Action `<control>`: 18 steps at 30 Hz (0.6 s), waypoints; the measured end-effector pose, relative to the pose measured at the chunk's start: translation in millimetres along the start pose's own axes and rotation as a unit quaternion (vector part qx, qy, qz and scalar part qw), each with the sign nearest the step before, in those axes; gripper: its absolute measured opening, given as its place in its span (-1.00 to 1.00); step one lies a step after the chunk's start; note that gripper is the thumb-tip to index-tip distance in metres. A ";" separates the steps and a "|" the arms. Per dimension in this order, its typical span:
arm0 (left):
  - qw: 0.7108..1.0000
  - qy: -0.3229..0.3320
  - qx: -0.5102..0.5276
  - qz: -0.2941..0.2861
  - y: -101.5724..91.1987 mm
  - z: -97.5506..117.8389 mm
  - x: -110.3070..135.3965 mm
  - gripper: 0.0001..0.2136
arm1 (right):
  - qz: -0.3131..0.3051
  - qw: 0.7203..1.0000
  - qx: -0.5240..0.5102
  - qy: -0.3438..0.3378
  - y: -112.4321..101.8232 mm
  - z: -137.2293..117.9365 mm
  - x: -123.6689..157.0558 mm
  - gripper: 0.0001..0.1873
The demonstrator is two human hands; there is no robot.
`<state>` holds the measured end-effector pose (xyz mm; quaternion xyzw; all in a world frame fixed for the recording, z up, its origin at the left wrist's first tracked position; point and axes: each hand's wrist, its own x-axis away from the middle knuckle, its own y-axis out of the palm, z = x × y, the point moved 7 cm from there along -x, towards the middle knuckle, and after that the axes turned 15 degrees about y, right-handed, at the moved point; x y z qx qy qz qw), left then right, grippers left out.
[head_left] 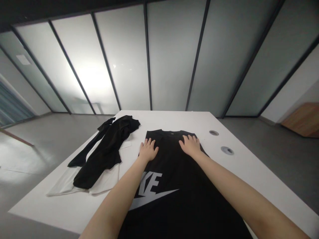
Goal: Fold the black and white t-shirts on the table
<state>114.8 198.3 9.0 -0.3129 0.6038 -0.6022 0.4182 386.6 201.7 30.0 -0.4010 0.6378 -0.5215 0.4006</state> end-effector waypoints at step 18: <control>1.000 -0.004 -0.022 -0.012 -25.7 37.9 18.2 -0.39 | -0.090 0.996 0.027 -0.006 31.7 10.2 92.2 -0.10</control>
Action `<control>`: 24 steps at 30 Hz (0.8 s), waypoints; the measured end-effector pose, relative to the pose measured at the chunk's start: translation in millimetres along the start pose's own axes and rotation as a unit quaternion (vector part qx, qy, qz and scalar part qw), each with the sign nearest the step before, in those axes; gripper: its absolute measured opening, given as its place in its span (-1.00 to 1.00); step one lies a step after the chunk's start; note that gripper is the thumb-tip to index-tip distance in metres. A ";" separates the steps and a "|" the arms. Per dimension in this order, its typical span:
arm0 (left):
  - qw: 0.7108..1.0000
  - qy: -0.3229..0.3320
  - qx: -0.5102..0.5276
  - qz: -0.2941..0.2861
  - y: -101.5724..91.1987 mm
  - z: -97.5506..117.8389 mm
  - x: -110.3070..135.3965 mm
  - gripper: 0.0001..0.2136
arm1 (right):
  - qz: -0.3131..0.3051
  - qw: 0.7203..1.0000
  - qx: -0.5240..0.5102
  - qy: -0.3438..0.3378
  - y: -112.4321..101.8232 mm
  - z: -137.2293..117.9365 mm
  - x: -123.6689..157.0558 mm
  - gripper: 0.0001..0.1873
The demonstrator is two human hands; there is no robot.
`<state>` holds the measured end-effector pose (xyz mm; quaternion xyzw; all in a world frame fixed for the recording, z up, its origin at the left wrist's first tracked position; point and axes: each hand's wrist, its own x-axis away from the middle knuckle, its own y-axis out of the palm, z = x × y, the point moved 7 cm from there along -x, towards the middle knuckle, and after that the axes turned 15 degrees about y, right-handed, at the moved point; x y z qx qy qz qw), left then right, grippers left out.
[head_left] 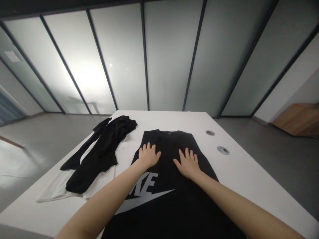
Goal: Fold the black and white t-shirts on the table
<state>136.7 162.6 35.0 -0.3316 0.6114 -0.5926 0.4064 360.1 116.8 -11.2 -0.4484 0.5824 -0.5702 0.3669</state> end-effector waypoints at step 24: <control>0.982 -0.078 0.092 0.146 8.8 -58.1 -24.0 -0.63 | 0.079 0.990 -0.118 -0.018 -48.7 18.4 -99.9 -0.40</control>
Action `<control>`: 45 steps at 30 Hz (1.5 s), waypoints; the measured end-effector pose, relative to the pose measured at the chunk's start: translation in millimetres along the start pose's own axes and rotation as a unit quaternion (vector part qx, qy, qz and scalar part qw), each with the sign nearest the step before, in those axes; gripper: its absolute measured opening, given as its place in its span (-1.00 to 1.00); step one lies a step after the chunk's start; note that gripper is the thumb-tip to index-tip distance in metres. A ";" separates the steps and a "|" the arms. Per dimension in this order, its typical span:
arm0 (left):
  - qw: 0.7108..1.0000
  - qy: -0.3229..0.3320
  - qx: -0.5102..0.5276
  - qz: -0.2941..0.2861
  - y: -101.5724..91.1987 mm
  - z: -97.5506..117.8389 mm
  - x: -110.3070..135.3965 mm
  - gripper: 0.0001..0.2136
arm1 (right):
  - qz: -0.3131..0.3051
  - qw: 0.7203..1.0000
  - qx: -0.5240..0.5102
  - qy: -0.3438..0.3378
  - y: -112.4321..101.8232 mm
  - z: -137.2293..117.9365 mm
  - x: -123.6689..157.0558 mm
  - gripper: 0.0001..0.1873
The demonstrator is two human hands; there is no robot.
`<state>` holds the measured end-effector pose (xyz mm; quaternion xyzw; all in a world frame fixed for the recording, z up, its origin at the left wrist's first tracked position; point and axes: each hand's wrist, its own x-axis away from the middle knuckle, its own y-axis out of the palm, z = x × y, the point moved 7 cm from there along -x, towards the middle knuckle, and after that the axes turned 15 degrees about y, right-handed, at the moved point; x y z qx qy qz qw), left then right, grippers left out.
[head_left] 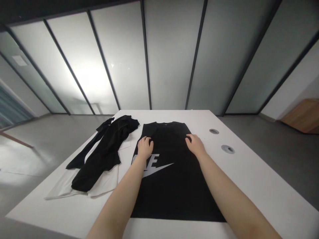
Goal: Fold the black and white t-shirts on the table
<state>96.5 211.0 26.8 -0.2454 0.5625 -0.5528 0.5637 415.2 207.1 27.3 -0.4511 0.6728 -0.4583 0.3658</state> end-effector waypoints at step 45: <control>0.981 0.039 -0.036 -0.186 16.2 15.4 28.2 -0.40 | -0.238 0.965 0.103 0.034 22.0 -30.7 61.8 -0.14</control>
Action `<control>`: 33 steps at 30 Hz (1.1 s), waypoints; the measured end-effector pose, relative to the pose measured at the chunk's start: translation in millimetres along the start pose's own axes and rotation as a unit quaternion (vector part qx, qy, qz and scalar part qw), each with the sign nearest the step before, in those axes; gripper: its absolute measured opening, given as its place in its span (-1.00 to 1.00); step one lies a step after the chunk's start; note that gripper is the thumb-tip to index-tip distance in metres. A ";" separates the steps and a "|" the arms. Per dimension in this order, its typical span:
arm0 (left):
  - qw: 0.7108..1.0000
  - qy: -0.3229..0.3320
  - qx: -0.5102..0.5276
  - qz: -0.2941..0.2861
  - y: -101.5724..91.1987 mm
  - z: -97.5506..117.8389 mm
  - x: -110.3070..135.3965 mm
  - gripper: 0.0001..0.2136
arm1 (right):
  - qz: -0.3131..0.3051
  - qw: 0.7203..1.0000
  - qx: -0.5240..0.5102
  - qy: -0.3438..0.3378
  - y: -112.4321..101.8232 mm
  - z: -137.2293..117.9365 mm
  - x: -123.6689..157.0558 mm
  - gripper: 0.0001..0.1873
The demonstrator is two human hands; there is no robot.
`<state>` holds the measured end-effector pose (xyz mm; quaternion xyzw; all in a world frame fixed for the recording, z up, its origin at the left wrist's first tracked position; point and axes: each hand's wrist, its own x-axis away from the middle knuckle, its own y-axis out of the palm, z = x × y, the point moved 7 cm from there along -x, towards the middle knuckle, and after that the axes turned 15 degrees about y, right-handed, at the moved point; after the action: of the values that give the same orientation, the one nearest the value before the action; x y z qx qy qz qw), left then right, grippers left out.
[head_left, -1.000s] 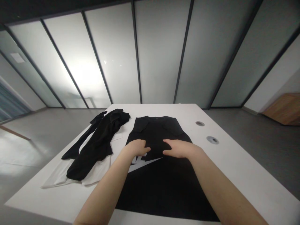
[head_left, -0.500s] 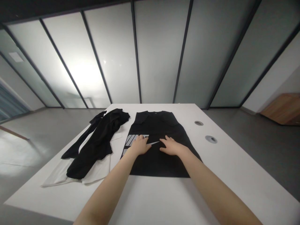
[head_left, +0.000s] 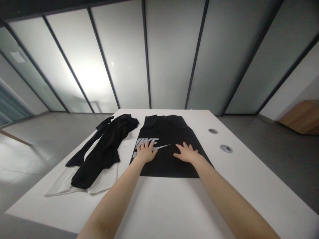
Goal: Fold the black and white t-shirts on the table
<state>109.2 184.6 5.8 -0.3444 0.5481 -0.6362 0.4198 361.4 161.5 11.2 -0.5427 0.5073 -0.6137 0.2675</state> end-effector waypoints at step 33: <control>0.986 -0.092 -0.030 0.136 -30.8 -53.4 7.2 -0.57 | 0.099 0.981 -0.039 -0.165 26.4 -71.4 48.2 -0.30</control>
<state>53.5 201.3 27.4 -0.3363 0.5681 -0.5222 0.5399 275.7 133.8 13.6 -0.5934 0.5314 -0.4660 0.3853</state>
